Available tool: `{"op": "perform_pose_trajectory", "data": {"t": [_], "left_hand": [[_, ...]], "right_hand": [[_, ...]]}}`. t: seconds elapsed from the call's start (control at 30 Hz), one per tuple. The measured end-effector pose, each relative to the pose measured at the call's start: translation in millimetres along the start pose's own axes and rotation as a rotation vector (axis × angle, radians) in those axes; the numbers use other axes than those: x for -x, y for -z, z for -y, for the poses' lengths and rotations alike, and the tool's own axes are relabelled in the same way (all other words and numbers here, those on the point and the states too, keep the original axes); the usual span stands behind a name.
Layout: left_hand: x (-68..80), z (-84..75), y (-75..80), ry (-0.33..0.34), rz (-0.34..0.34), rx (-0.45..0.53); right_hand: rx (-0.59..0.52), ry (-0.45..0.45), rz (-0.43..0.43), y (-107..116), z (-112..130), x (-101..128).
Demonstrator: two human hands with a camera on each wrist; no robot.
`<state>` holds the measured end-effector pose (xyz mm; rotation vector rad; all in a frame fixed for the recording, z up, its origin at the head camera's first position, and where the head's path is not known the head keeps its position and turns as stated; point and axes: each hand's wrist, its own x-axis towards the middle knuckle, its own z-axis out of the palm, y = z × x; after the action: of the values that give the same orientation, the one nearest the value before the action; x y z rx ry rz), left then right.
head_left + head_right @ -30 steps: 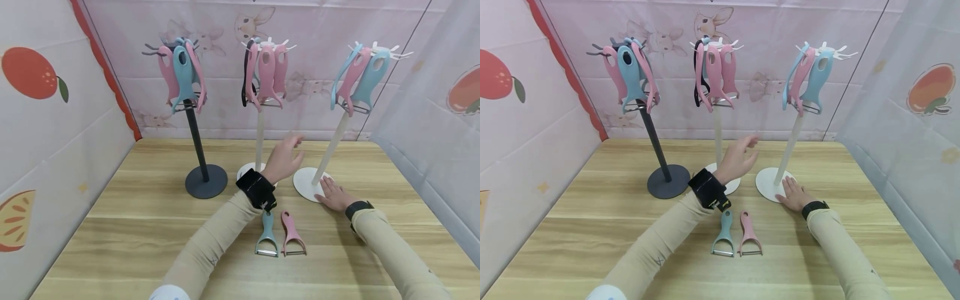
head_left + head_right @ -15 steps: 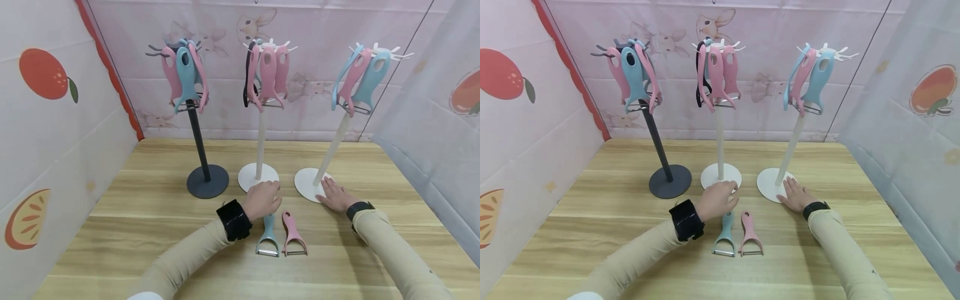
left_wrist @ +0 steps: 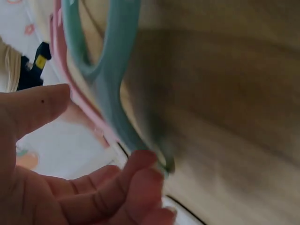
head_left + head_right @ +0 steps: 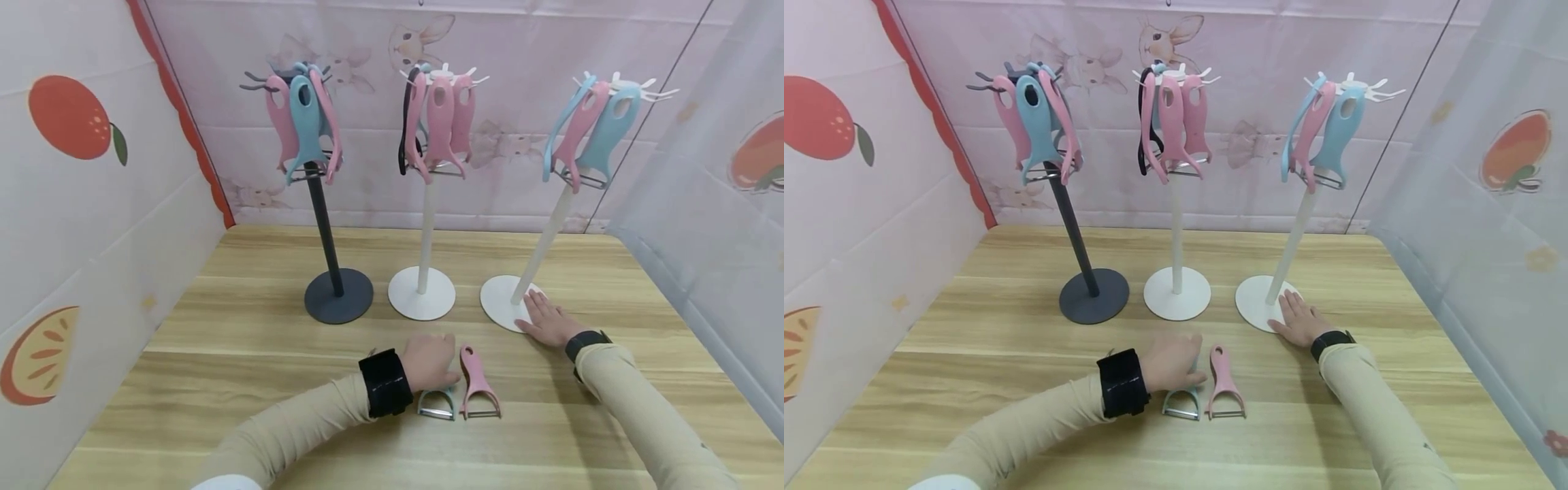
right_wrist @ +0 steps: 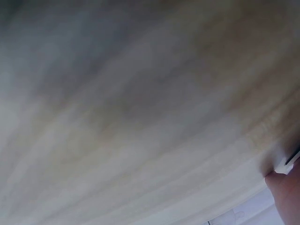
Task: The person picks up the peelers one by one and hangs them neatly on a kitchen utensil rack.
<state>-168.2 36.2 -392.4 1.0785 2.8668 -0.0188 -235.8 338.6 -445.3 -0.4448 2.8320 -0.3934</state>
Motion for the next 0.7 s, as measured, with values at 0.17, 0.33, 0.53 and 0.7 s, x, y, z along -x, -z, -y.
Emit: {"op": "perform_pose_trajectory", "data": {"t": [0.17, 0.33, 0.53, 0.7], "left_hand": [[1.0, -5.6, -5.3, 0.035, 0.054, 0.076], [-0.5, -7.0, -8.9, 0.021, 0.033, 0.095], [-5.6, -1.3, -7.7, 0.014, 0.03, 0.126], [-11.0, 9.0, 8.2, -0.004, -0.051, 0.207]], "right_hand": [[0.004, 0.015, -0.011, -1.7, 0.0, -0.9], [-0.002, 0.027, -0.035, -1.6, 0.3, -0.3], [0.027, 0.013, -0.028, -3.9, -3.6, -3.4], [0.042, 0.01, -0.03, -6.3, -8.5, -5.7]]}}
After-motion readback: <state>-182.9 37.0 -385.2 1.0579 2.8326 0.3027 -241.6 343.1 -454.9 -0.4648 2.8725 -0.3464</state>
